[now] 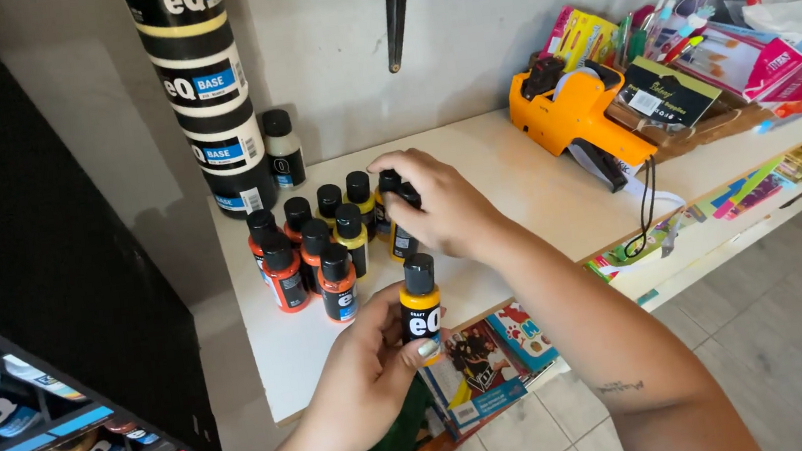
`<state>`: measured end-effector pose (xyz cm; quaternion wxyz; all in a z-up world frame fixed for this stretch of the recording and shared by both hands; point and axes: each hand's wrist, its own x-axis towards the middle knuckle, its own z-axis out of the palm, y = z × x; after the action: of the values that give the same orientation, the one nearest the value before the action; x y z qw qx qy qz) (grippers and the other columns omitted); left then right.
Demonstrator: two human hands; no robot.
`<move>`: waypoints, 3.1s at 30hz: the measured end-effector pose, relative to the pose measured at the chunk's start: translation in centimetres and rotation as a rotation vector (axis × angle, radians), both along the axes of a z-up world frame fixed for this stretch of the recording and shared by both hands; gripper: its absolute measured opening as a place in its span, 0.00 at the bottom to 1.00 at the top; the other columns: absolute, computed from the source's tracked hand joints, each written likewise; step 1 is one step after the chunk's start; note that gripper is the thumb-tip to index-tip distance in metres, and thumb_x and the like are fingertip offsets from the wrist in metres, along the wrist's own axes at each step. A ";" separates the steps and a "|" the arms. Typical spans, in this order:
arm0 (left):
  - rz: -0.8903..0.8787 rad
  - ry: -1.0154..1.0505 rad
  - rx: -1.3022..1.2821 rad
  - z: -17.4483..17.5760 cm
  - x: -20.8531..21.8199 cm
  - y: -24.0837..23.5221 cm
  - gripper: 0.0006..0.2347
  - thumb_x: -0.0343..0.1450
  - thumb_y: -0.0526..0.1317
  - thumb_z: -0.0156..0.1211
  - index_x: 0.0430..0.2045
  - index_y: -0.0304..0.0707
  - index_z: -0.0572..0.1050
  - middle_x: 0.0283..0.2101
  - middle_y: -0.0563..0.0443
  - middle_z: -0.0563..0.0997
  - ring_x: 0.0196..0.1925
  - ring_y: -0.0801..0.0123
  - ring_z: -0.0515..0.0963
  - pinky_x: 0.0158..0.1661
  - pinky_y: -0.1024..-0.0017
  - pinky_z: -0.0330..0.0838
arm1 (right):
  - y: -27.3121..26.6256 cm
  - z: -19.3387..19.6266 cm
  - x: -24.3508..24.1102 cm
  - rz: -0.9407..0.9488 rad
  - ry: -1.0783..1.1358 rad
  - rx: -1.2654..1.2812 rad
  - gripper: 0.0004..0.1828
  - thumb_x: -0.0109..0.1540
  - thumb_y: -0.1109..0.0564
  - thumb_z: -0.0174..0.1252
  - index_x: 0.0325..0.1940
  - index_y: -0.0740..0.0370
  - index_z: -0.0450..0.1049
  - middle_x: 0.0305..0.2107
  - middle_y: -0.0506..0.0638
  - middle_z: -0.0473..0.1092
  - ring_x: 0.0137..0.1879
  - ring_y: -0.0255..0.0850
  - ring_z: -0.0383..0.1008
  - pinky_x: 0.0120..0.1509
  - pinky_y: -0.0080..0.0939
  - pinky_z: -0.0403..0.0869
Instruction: The person picks up small bottles of acrylic paint from a table and places them into a multi-tiered black display rack. They organize the bottles by color, filling the top shelves with lighter shades and the lower shelves with darker ones. The person also places larger jars of base paint on the top of the rack.
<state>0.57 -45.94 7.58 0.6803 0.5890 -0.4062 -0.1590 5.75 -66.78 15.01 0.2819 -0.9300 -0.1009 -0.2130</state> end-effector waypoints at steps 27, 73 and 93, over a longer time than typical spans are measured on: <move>0.042 0.846 -0.147 1.8 -2.8 5.5 0.23 0.61 0.28 0.69 0.51 0.33 0.69 0.40 0.25 0.81 0.38 0.37 0.89 0.27 0.52 0.85 | 6.5 2.3 -14.2 0.437 0.041 0.518 0.10 0.71 0.57 0.47 0.51 0.65 0.69 0.45 0.57 0.74 0.55 0.42 0.76 0.60 0.39 0.75; 0.197 1.075 -0.662 0.0 -7.1 28.6 0.25 0.60 0.32 0.65 0.52 0.30 0.68 0.54 0.24 0.77 0.64 0.26 0.77 0.48 0.27 0.76 | 27.3 -6.8 -12.1 0.750 -0.409 0.957 0.21 0.61 0.46 0.74 0.49 0.59 0.74 0.49 0.54 0.69 0.46 0.38 0.81 0.53 0.36 0.81; 0.655 1.046 -0.885 -1.8 -5.3 35.6 0.16 0.66 0.27 0.57 0.48 0.34 0.69 0.51 0.27 0.77 0.57 0.38 0.78 0.54 0.31 0.74 | 38.5 3.8 -11.0 0.635 -0.535 0.751 0.35 0.61 0.68 0.61 0.70 0.57 0.57 0.47 0.60 0.76 0.57 0.58 0.81 0.71 0.63 0.78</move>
<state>-4.76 -10.33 5.80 0.9695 0.1997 0.1389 -0.0297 -5.23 -28.29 18.83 0.6087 -0.6031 -0.3614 -0.3676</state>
